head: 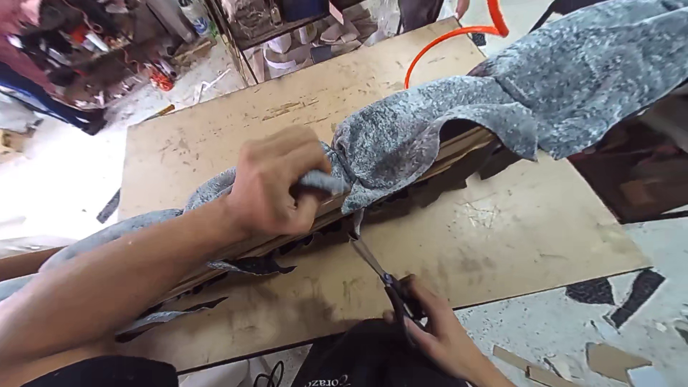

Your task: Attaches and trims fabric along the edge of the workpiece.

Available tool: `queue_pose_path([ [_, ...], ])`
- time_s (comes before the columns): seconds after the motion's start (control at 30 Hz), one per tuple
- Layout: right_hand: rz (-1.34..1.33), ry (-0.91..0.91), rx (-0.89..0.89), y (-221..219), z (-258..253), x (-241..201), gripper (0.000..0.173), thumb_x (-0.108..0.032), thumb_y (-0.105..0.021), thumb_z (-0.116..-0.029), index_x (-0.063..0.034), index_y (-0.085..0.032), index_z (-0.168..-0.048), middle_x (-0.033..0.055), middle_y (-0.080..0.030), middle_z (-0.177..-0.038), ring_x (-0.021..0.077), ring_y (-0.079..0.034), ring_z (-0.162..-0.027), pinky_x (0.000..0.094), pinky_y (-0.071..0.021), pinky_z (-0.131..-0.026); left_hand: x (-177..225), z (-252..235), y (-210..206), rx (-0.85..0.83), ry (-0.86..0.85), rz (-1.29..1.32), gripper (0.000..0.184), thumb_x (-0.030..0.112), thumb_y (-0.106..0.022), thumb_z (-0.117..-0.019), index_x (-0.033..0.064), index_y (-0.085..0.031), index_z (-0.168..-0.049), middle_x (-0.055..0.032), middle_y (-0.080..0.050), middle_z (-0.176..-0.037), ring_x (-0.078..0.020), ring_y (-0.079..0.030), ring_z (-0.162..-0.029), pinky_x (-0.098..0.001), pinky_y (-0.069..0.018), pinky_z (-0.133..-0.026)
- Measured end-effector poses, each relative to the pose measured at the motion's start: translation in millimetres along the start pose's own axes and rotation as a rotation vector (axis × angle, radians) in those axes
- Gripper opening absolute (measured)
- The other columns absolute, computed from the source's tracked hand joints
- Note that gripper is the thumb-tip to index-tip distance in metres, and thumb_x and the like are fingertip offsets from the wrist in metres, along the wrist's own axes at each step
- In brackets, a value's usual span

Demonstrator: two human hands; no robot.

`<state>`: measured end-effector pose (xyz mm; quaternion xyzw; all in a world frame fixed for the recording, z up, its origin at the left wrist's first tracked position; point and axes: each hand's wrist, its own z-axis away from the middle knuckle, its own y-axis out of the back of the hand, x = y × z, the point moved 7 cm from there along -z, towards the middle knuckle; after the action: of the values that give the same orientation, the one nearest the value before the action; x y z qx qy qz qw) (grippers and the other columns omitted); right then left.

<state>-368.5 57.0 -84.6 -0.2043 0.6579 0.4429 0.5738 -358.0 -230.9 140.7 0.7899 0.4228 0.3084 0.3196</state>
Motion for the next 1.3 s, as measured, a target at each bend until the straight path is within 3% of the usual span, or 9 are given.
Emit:
queue_pose_path([
  [0.07, 0.388, -0.050, 0.014, -1.3, 5.6, 81.1, 0.036, -0.038, -0.069, -0.0878, -0.0089, -0.066, -0.109, 0.0099, -0.064, -0.113, 0.0221, -0.065, -0.099, 0.0423, -0.0589, -0.081, -12.5, -1.5, -5.0, -0.073, 0.162, -0.078, 0.033, 0.028, -0.059, -0.0892, 0.0041, -0.068, -0.110, -0.0102, -0.068, -0.102, -0.0194, -0.066, -0.091, -0.0396, -0.0561, -0.072],
  [0.2, 0.779, -0.113, -0.116, -8.1, -27.6, 114.9, 0.043, -0.032, -0.072, -0.0919, 0.0003, -0.072, -0.119, 0.0239, -0.046, -0.156, 0.0461, -0.031, -0.151, 0.0658, -0.0223, -0.122, -15.3, -3.5, -15.2, -0.110, 0.160, -0.148, 0.027, 0.031, -0.063, -0.0962, 0.0064, -0.073, -0.101, -0.0100, -0.071, -0.098, -0.0244, -0.068, -0.093, -0.0438, -0.0572, -0.076],
  [0.3, 0.736, 0.453, 0.458, 34.0, -58.4, -63.3, 0.035, -0.031, -0.075, -0.0944, -0.0089, -0.071, -0.122, 0.0166, -0.064, -0.137, 0.0325, -0.059, -0.132, 0.0511, -0.0467, -0.112, 0.1, 2.3, -6.8, 0.005, -0.005, -0.179, 0.017, 0.013, -0.061, -0.0905, 0.0019, -0.074, -0.094, -0.0129, -0.074, -0.087, -0.0257, -0.072, -0.084, -0.0410, -0.0577, -0.070],
  [0.43, 0.990, 0.925, 0.404, 62.5, -121.3, -199.9, 0.050, -0.020, -0.066, -0.0999, -0.0226, -0.055, -0.149, 0.0109, -0.052, -0.153, 0.0367, -0.038, -0.148, 0.0662, -0.0199, -0.122, 21.1, 12.2, -2.5, -0.015, -0.159, -0.203, 0.018, 0.009, -0.059, -0.0935, -0.0005, -0.074, -0.096, -0.0145, -0.076, -0.091, -0.0273, -0.074, -0.094, -0.0409, -0.0600, -0.082],
  [0.67, 0.416, 1.156, 0.217, 70.6, -180.6, -190.9, 0.015, -0.004, -0.052, -0.0960, 0.0015, -0.066, -0.092, 0.0141, -0.066, -0.077, 0.0223, -0.066, -0.071, 0.0338, -0.0545, -0.063, 22.9, 9.5, -9.7, -0.061, -0.070, -0.065, 0.021, 0.000, -0.053, -0.0968, -0.0018, -0.072, -0.104, -0.0156, -0.076, -0.098, -0.0251, -0.074, -0.098, -0.0366, -0.0596, -0.086],
  [0.93, 0.183, 1.286, 0.063, 89.6, -189.6, -179.0, 0.037, -0.029, -0.047, -0.1071, -0.0037, -0.066, -0.087, 0.0061, -0.061, -0.070, 0.0150, -0.060, -0.068, 0.0321, -0.0493, -0.063, 4.8, -4.3, -16.5, -0.094, -0.040, -0.083, 0.040, 0.034, -0.049, -0.1063, 0.0054, -0.059, -0.080, -0.0032, -0.051, -0.056, -0.0159, -0.051, -0.047, -0.0317, -0.0345, -0.041],
  [1.1, 0.407, 0.899, 0.618, 98.1, -122.9, -86.8, 0.021, -0.034, -0.062, -0.0996, -0.0220, -0.061, -0.117, -0.0037, -0.058, -0.119, 0.0135, -0.056, -0.118, 0.0365, -0.0451, -0.104, -37.9, -13.9, -14.8, -0.267, 0.264, -0.005, 0.048, 0.049, -0.069, -0.0914, 0.0086, -0.070, -0.117, -0.0025, -0.073, -0.090, -0.0101, -0.069, -0.081, -0.0324, -0.0579, -0.070],
  [1.17, 0.508, 0.489, 0.466, 64.6, -99.4, 1.1, 0.025, -0.037, -0.063, -0.0984, -0.0121, -0.065, -0.099, 0.0086, -0.065, -0.106, 0.0234, -0.064, -0.106, 0.0422, -0.0538, -0.093, -44.8, -12.9, -12.4, -0.359, 0.292, 0.055, 0.042, 0.043, -0.073, -0.0910, 0.0121, -0.072, -0.119, 0.0007, -0.074, -0.100, -0.0058, -0.070, -0.092, -0.0272, -0.0583, -0.081],
  [1.3, 0.759, -0.239, -0.011, 20.5, 2.4, 182.4, 0.066, -0.064, -0.076, -0.0800, -0.0126, -0.072, -0.121, 0.0245, -0.062, -0.132, 0.0484, -0.058, -0.123, 0.0678, -0.0507, -0.093, -41.0, -12.4, -5.3, -0.329, 0.242, 0.065, 0.010, 0.021, -0.072, -0.0914, 0.0122, -0.074, -0.088, 0.0030, -0.063, -0.077, -0.0061, -0.061, -0.071, -0.0241, -0.0504, -0.061],
])
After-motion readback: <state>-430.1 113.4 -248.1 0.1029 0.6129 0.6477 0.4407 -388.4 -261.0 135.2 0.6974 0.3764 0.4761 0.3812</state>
